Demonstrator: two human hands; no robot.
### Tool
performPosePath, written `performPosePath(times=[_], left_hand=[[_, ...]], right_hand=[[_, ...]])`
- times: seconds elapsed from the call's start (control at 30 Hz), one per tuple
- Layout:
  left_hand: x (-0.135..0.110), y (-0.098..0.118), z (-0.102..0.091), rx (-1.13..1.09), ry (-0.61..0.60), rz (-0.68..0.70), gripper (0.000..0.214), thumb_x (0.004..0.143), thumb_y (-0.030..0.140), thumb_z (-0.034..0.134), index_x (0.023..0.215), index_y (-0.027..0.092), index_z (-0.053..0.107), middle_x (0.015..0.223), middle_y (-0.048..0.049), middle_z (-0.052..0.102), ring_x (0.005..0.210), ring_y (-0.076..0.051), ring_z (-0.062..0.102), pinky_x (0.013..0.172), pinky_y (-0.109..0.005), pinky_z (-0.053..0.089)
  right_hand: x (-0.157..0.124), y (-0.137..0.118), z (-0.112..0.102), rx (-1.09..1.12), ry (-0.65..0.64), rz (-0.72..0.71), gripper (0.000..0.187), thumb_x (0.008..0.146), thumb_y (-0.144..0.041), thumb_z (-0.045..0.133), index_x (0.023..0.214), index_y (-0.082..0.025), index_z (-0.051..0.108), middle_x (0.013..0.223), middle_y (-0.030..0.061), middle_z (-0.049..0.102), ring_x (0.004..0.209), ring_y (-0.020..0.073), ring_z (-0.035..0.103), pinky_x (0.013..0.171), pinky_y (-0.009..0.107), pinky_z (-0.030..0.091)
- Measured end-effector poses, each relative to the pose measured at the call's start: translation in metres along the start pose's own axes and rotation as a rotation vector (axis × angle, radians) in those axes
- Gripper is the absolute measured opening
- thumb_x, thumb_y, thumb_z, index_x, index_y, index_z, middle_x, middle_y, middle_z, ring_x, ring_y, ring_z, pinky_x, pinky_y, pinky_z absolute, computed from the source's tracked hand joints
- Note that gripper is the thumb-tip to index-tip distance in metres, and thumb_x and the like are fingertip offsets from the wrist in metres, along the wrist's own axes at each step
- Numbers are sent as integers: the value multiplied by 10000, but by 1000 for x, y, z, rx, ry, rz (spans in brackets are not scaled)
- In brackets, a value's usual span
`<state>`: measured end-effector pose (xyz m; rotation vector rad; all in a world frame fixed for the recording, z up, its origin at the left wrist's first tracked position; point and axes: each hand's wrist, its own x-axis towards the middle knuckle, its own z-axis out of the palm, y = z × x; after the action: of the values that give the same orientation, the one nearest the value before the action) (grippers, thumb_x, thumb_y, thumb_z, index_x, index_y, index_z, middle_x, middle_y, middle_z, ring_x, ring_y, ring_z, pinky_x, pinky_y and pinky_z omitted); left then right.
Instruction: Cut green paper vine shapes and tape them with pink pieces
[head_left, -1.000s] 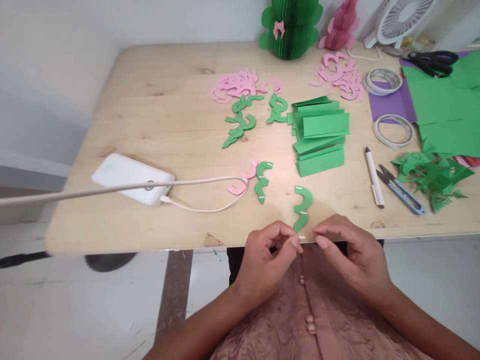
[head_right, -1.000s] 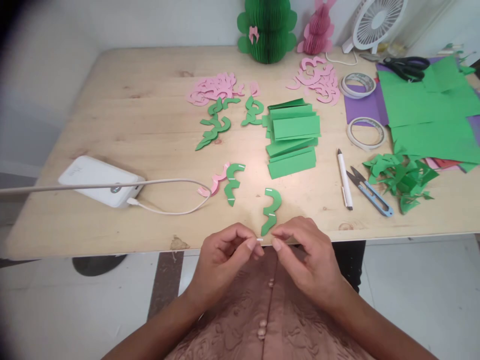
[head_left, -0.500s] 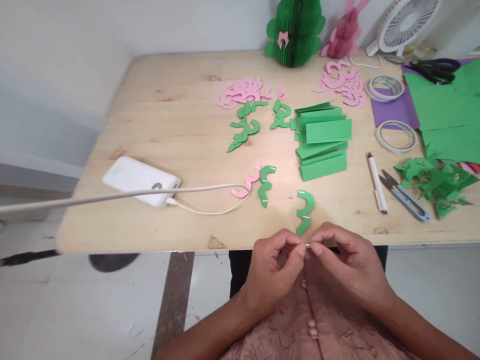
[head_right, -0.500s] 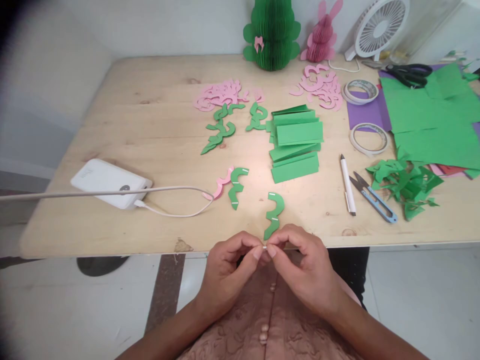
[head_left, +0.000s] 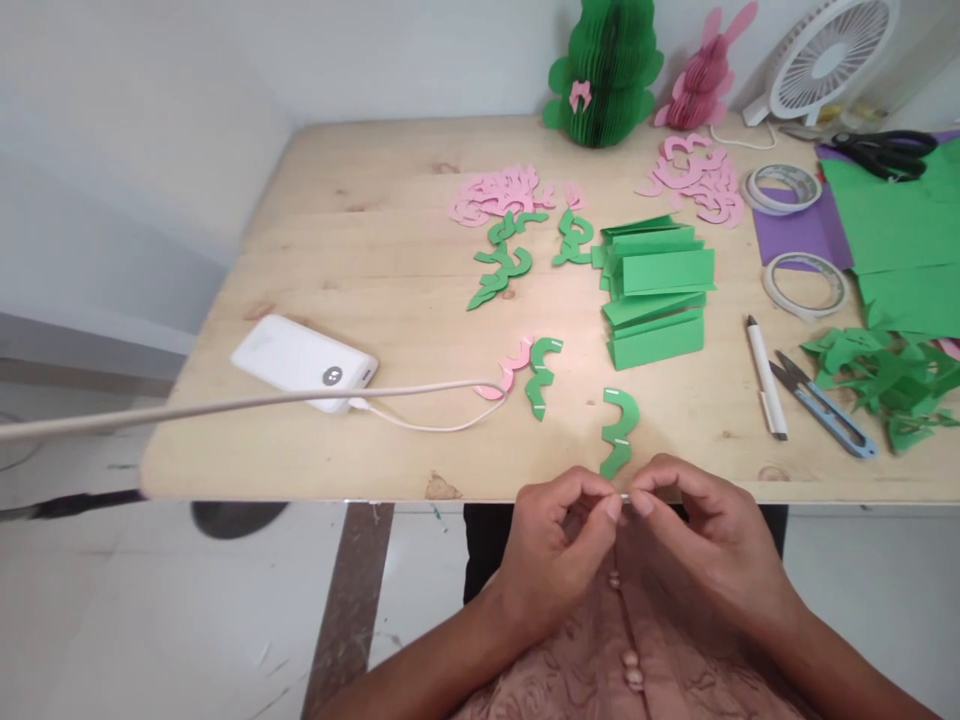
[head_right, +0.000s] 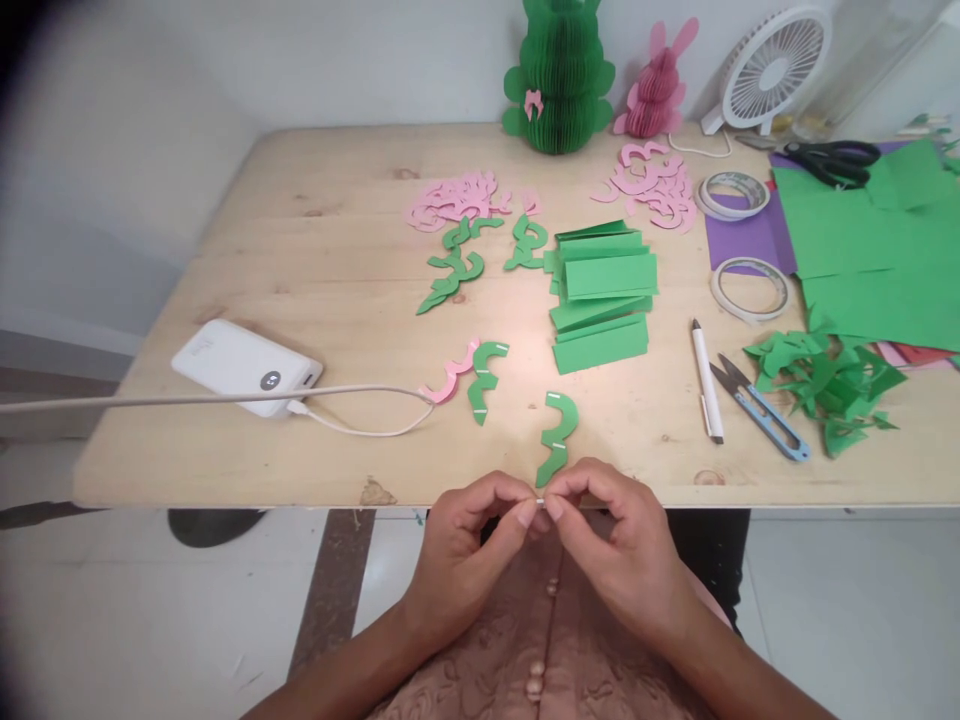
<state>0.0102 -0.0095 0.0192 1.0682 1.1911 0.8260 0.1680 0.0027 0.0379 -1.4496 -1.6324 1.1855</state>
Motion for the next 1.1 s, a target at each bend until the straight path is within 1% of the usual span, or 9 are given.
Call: performPosePath(times=[0.17, 0.3, 0.4, 0.47, 0.6, 0.7, 0.8, 0.97, 1.1], left_hand=[[-1, 3, -4, 96, -7, 59, 199, 870, 289, 559, 889, 152, 703, 766, -40, 709, 683, -146, 620, 646, -229, 467], [-1, 4, -5, 166, -21, 82, 204, 895, 280, 533, 902, 168, 703, 788, -32, 715, 713, -151, 640, 646, -227, 474], [-2, 1, -5, 240, 9, 132, 184, 899, 253, 528, 937, 166, 686, 767, -27, 708, 666, -138, 632, 626, -227, 479], [-1, -3, -7, 349, 66, 251, 157, 890, 209, 534, 966, 159, 660, 778, -38, 702, 675, -142, 627, 643, -242, 486], [1, -14, -13, 605, 113, 649, 184, 848, 86, 520, 989, 151, 621, 889, -82, 696, 842, -193, 612, 789, -334, 486], [5, -20, -18, 781, 109, 788, 254, 833, 32, 509, 1036, 146, 611, 979, -99, 693, 983, -235, 577, 843, -384, 457], [9, -25, -20, 900, 95, 827, 259, 854, 32, 497, 1066, 137, 601, 1017, -109, 687, 1032, -256, 554, 837, -401, 436], [15, -29, -14, 927, 74, 862, 203, 874, 64, 521, 1052, 121, 600, 968, -104, 682, 963, -235, 567, 825, -385, 442], [21, -32, -7, 913, 137, 907, 149, 883, 81, 531, 1003, 114, 614, 893, -87, 662, 890, -208, 567, 784, -353, 457]], right_hand=[[0, 4, -1, -25, 4, 20, 139, 857, -254, 577, 739, -209, 635, 659, -14, 646, 605, 120, 617, 562, 201, 511], [0, 4, -2, -21, 1, 32, 155, 858, -275, 576, 734, -207, 641, 658, -9, 650, 607, 127, 621, 568, 211, 518], [0, 3, -2, -11, 17, 40, 157, 855, -290, 583, 734, -211, 644, 660, -14, 655, 606, 124, 624, 559, 201, 511], [0, 4, -3, -19, 34, 52, 153, 850, -296, 588, 733, -215, 644, 662, -20, 657, 603, 122, 624, 552, 196, 504], [-1, 8, -6, -70, 89, 67, 138, 838, -295, 599, 730, -221, 644, 673, -27, 660, 628, 125, 629, 595, 200, 509], [-1, 12, -9, -99, 120, 74, 134, 832, -294, 599, 728, -221, 643, 681, -27, 661, 641, 129, 631, 614, 207, 511], [-2, 14, -11, -109, 123, 84, 137, 830, -295, 596, 727, -219, 643, 680, -23, 660, 638, 135, 629, 611, 216, 513], [-1, 15, -11, -88, 136, 92, 133, 828, -296, 597, 734, -214, 644, 688, -6, 664, 636, 145, 629, 596, 224, 515], [0, 16, -11, -55, 133, 131, 138, 827, -306, 599, 734, -213, 643, 689, -8, 660, 638, 136, 621, 600, 209, 506]])
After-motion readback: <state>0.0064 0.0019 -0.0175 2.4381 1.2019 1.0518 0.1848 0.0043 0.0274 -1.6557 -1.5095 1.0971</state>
